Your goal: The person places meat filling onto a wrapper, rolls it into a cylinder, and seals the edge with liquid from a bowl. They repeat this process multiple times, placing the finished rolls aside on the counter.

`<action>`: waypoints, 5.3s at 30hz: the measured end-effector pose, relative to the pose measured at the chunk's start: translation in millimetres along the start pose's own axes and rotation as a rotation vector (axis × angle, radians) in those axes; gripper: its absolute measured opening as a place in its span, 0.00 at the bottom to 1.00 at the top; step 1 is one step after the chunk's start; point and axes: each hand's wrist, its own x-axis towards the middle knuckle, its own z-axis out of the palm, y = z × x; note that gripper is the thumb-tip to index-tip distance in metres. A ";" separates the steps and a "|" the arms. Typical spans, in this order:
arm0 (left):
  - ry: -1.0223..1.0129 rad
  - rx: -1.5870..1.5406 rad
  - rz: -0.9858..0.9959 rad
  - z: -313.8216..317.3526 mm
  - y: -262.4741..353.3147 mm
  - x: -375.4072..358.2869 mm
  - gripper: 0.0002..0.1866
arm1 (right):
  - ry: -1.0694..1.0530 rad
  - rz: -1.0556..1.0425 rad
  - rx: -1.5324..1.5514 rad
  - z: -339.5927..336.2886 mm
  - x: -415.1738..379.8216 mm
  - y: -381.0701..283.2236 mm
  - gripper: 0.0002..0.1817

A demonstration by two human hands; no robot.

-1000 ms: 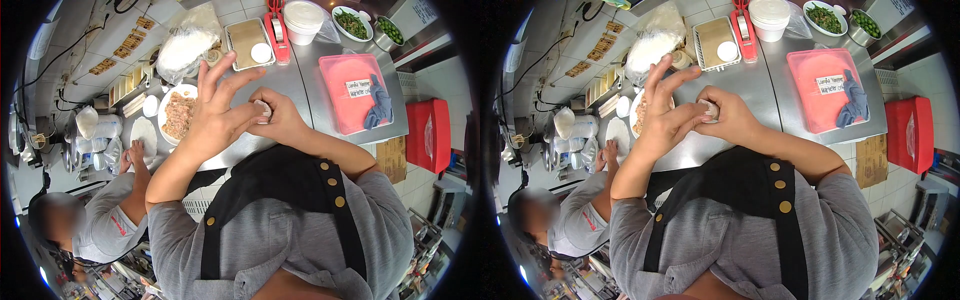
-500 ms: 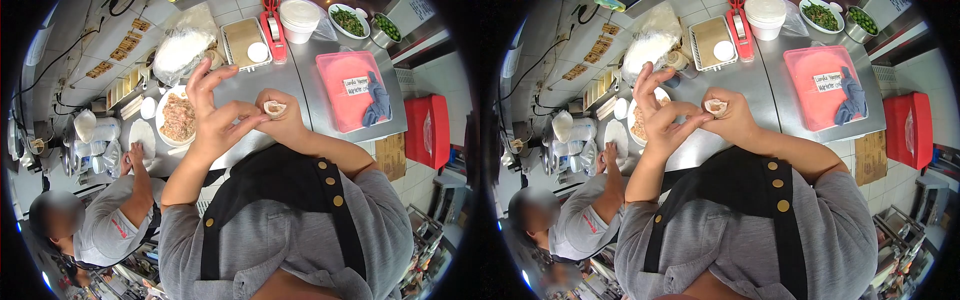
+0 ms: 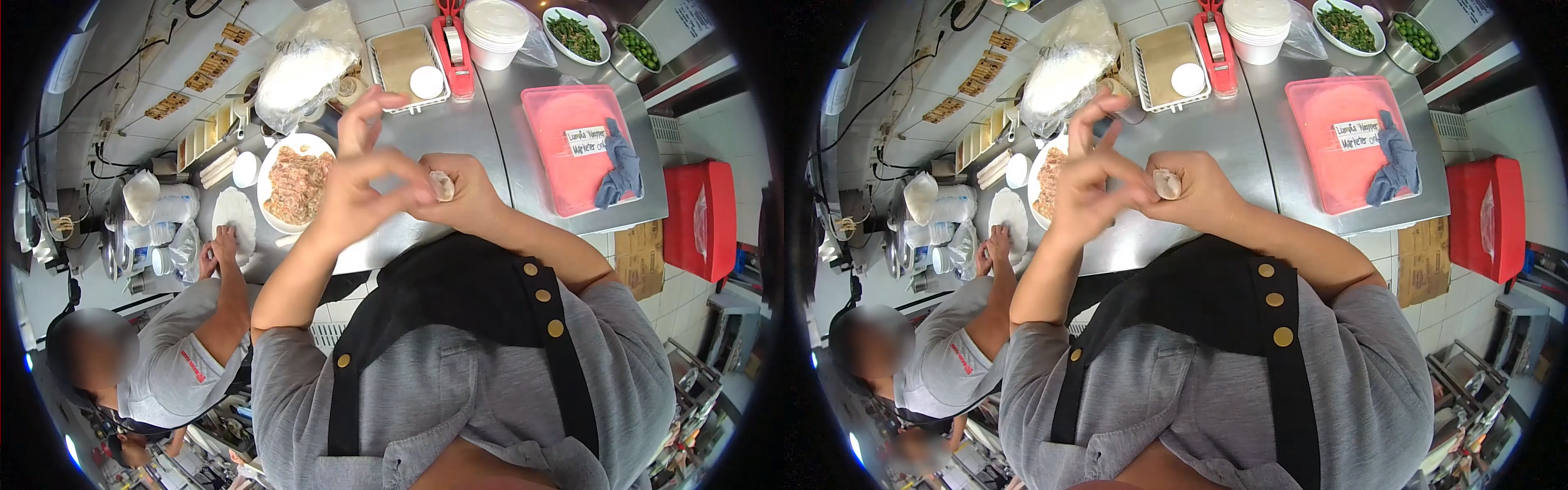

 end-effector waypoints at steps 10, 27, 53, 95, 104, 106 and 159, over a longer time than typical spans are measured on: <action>-0.037 0.180 0.000 -10.1 5.5 8.8 0.11 | -0.095 0.175 0.111 4.5 -1.7 -7.8 0.16; -0.418 0.096 0.079 -26.6 10.8 33.9 0.09 | -0.520 0.258 0.014 -14.1 7.3 -17.4 0.17; 0.107 0.526 0.281 20.7 -8.1 -21.2 0.11 | -0.012 0.139 -0.098 -6.7 0.3 -4.8 0.12; -0.207 0.844 -0.998 -261.8 -411.6 -207.3 0.18 | -0.215 0.394 0.107 1.3 38.3 103.0 0.17; -0.275 1.018 -1.638 -191.0 -340.7 -181.4 0.25 | -0.078 0.363 0.194 -4.9 36.2 115.7 0.21; -0.146 1.054 -1.588 -180.5 -331.3 -183.0 0.23 | -0.077 0.384 0.177 -5.9 36.2 113.7 0.20; 0.210 0.800 0.358 37.5 -4.8 -19.0 0.16 | 0.263 0.025 0.151 4.8 -3.2 37.0 0.10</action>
